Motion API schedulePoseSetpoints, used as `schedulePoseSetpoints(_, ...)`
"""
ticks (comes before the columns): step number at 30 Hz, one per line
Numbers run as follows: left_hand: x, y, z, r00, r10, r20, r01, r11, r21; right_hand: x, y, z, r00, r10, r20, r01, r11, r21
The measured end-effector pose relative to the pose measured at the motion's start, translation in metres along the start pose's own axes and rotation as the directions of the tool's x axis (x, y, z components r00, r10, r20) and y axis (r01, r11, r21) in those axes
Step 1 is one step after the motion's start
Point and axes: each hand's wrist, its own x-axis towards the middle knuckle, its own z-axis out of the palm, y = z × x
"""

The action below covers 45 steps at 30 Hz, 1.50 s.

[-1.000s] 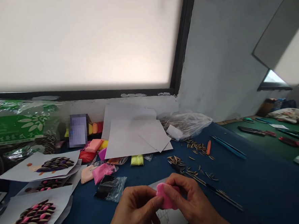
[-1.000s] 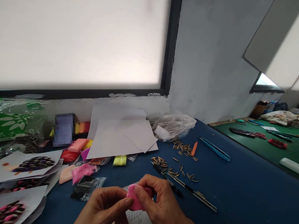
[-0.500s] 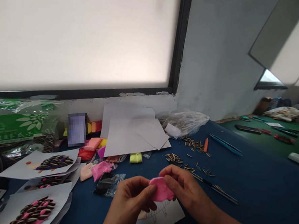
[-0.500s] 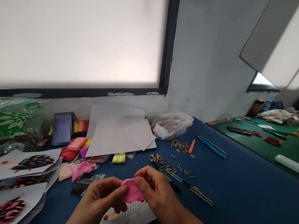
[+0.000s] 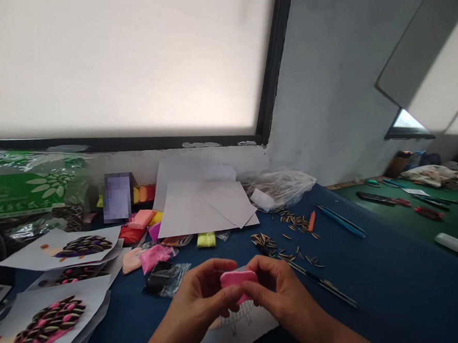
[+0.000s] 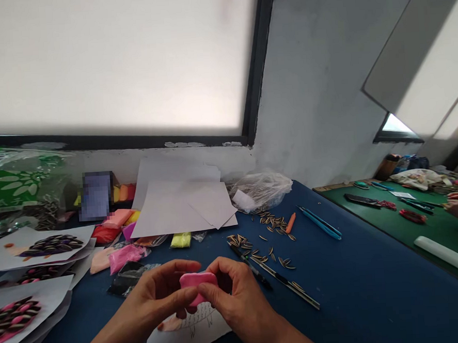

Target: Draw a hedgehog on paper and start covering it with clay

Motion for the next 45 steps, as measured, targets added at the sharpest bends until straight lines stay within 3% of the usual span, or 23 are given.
schedulePoseSetpoints(5, 0.002, -0.006, 0.004, 0.998, 0.045, 0.032, -0.043, 0.997, -0.071, -0.002, -0.003, 0.002, 0.999, -0.041, -0.035, 0.036, 0.991, -0.132)
schedulePoseSetpoints(12, -0.002, 0.007, 0.008, 0.994, -0.047, 0.102, 0.047, 0.999, -0.003, -0.002, -0.001, 0.003, 0.996, -0.066, -0.053, 0.056, 0.984, -0.171)
schedulePoseSetpoints(25, 0.002, -0.001, 0.002, 0.989, -0.081, 0.123, 0.083, 0.996, -0.016, -0.001, 0.001, 0.0, 0.998, -0.051, -0.023, 0.051, 0.999, -0.016)
schedulePoseSetpoints(30, -0.002, 0.011, 0.003, 0.983, -0.133, 0.131, 0.127, 0.991, 0.048, -0.002, 0.0, 0.001, 0.999, -0.047, -0.025, 0.045, 0.997, -0.062)
schedulePoseSetpoints(36, -0.004, 0.023, 0.003, 0.988, -0.145, 0.055, 0.139, 0.986, 0.095, -0.002, -0.003, 0.003, 0.999, -0.004, 0.045, 0.004, 1.0, 0.001)
schedulePoseSetpoints(45, -0.006, 0.025, 0.0, 0.992, -0.071, 0.1, 0.066, 0.996, 0.056, -0.002, -0.001, 0.0, 0.998, -0.069, 0.012, 0.068, 0.997, 0.045)
